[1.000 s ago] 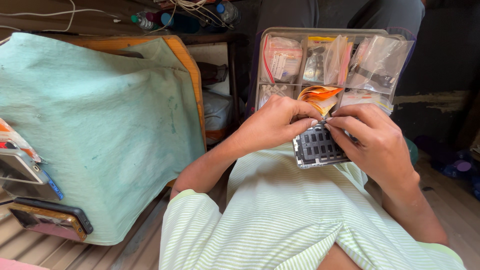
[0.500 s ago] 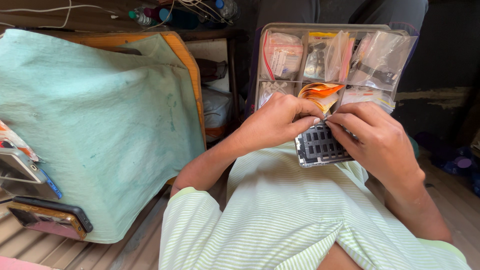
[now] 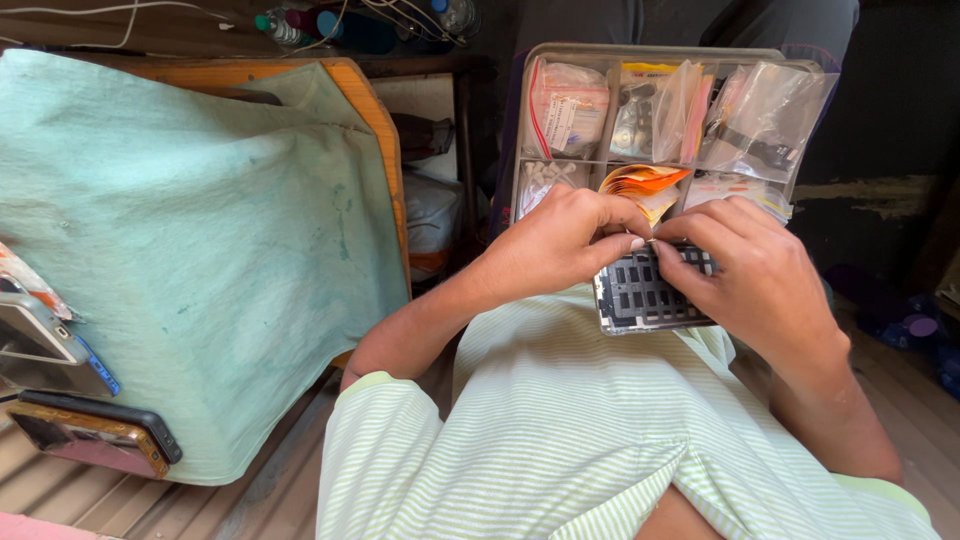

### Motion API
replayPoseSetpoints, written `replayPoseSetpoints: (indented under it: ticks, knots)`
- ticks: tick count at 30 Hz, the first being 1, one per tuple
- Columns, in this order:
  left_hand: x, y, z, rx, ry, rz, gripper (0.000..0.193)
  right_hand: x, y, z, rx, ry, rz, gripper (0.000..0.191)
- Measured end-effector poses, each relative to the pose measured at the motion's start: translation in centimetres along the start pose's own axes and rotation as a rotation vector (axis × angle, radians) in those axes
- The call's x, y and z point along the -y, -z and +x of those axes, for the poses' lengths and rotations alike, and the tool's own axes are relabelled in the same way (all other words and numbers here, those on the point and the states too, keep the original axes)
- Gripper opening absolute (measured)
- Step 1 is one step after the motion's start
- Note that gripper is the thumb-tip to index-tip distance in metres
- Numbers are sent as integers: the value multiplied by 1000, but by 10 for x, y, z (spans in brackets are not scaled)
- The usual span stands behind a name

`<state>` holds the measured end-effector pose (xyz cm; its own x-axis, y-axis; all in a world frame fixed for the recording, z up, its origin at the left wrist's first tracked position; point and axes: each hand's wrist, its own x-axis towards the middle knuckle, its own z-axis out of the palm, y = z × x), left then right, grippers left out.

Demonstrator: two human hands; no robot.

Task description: The person opens a compartmentalized parts box and removes a small packet of orange adhesive strips. They then handle a disassembled smartphone, applying an adhesive strip to the internal frame and pressing the components together. Finally, they attach a blue protective case to the phone.

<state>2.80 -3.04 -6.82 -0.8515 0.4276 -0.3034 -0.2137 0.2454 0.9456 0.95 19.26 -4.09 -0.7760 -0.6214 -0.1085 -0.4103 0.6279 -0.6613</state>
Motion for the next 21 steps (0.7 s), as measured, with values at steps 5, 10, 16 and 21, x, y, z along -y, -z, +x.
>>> replayPoseSetpoints:
  ticks: [5, 10, 16, 21]
  knots:
    - [0, 3, -1, 23, 69, -78, 15, -2, -2, -2, 17, 34, -9, 19]
    - [2, 4, -1, 50, 114, -134, 13, -3, -3, -3, 35, 44, -27, 18]
    - [5, 4, -1, 86, 85, -106, 12, 1, -6, -7, 46, 58, -58, 18]
    - [9, 2, 0, 117, 127, -126, 13, 1, -9, -8, 74, 142, -101, 17]
